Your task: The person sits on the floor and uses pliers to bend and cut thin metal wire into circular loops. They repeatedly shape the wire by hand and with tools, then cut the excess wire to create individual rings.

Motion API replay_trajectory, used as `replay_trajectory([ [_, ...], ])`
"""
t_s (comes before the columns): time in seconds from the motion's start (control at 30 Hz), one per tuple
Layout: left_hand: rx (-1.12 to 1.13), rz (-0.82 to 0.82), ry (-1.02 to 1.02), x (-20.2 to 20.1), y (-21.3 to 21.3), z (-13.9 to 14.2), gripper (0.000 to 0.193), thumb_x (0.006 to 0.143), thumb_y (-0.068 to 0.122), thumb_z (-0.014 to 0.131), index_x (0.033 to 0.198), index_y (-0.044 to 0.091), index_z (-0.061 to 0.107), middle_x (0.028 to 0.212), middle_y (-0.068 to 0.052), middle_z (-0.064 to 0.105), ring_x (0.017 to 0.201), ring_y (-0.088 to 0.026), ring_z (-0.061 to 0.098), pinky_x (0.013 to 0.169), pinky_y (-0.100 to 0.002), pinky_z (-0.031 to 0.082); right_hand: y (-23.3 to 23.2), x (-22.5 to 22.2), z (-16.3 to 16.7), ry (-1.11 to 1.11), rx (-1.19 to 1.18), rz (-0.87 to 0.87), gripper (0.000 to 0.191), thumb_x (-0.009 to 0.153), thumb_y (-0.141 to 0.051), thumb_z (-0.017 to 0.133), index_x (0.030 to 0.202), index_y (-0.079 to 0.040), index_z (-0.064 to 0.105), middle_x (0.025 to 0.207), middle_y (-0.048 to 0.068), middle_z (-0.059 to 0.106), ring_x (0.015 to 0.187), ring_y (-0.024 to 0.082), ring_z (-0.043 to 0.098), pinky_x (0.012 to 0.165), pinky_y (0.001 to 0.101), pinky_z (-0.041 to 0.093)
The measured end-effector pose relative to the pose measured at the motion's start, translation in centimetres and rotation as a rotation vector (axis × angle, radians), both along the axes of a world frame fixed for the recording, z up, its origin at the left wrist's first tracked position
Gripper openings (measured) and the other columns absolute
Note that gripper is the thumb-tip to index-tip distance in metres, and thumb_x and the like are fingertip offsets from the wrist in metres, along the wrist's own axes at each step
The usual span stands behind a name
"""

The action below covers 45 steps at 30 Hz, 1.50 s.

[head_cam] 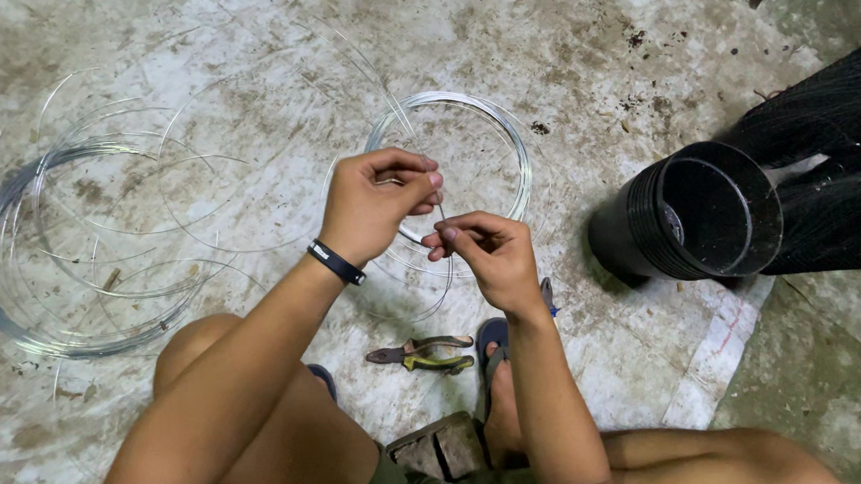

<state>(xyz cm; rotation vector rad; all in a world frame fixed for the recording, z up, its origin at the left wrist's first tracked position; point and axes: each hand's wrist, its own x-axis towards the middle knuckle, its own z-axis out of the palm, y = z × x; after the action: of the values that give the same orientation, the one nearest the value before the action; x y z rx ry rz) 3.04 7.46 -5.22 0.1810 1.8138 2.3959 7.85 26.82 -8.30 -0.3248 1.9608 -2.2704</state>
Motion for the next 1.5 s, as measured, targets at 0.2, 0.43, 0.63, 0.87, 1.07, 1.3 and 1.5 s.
replay_trajectory([
  [0.2,0.102,0.062,-0.091,-1.2,-1.6,0.5,0.02,0.091,0.007,0.075,0.107,-0.004,0.072,0.093,-0.01,0.076,0.082,-0.017,0.077,0.073,-0.029,0.066,-0.2,0.0,-0.6,-0.017,-0.009,0.034,0.015,0.1,-0.001,0.063,0.106,0.011,0.07,0.093,0.019,0.076,0.082,0.021,0.075,0.079,0.034,0.062],
  [0.43,0.09,0.027,-0.088,-1.0,-1.0,0.2,0.021,0.09,0.007,0.077,0.107,-0.004,0.071,0.095,-0.011,0.076,0.084,-0.017,0.077,0.073,-0.029,0.066,-0.5,0.0,-0.9,-0.046,-0.005,-0.014,0.013,0.1,-0.001,0.064,0.104,0.01,0.071,0.091,0.019,0.077,0.079,0.021,0.074,0.076,0.0334,0.062],
  [0.63,-0.027,-0.062,-0.05,0.1,-0.2,-0.3,0.023,0.089,0.006,0.078,0.108,-0.006,0.073,0.096,-0.011,0.077,0.085,-0.014,0.075,0.074,-0.027,0.066,-0.4,0.1,-0.5,-0.035,-0.013,-0.057,0.013,0.1,-0.001,0.064,0.104,0.01,0.071,0.091,0.019,0.077,0.079,0.02,0.075,0.076,0.0336,0.063],
  [0.87,0.007,-0.048,-0.053,-0.2,-0.2,-0.5,0.017,0.092,0.008,0.076,0.103,-0.005,0.074,0.092,-0.011,0.077,0.082,-0.015,0.076,0.072,-0.027,0.066,-0.9,0.0,-0.3,0.001,0.018,-0.068,0.015,0.101,-0.003,0.064,0.105,0.01,0.07,0.093,0.019,0.077,0.08,0.019,0.075,0.077,0.0335,0.063],
  [1.07,-0.063,-0.001,-0.085,0.1,0.3,-0.3,0.016,0.087,0.008,0.079,0.098,-0.001,0.072,0.09,-0.008,0.076,0.076,-0.011,0.073,0.066,-0.026,0.064,-1.2,0.3,-0.2,0.024,-0.028,-0.085,0.016,0.103,-0.003,0.062,0.105,0.011,0.07,0.095,0.019,0.077,0.082,0.02,0.075,0.079,0.0343,0.063],
  [1.3,-0.188,-0.103,-0.002,0.4,-0.1,-0.6,0.018,0.092,0.015,0.078,0.087,-0.001,0.074,0.079,-0.006,0.075,0.068,-0.009,0.068,0.059,-0.025,0.057,-1.6,0.2,0.3,0.062,0.001,-0.111,0.014,0.103,-0.002,0.062,0.107,0.009,0.069,0.095,0.017,0.077,0.084,0.019,0.074,0.08,0.0335,0.063],
  [1.5,-0.053,-0.04,-0.124,-1.2,-0.9,-1.1,0.017,0.091,0.016,0.078,0.082,0.004,0.07,0.082,-0.002,0.072,0.075,-0.008,0.068,0.064,-0.024,0.058,-2.2,0.4,1.1,0.119,0.118,-0.127,0.011,0.103,-0.003,0.061,0.103,0.006,0.069,0.093,0.013,0.076,0.085,0.016,0.072,0.081,0.0308,0.061],
])
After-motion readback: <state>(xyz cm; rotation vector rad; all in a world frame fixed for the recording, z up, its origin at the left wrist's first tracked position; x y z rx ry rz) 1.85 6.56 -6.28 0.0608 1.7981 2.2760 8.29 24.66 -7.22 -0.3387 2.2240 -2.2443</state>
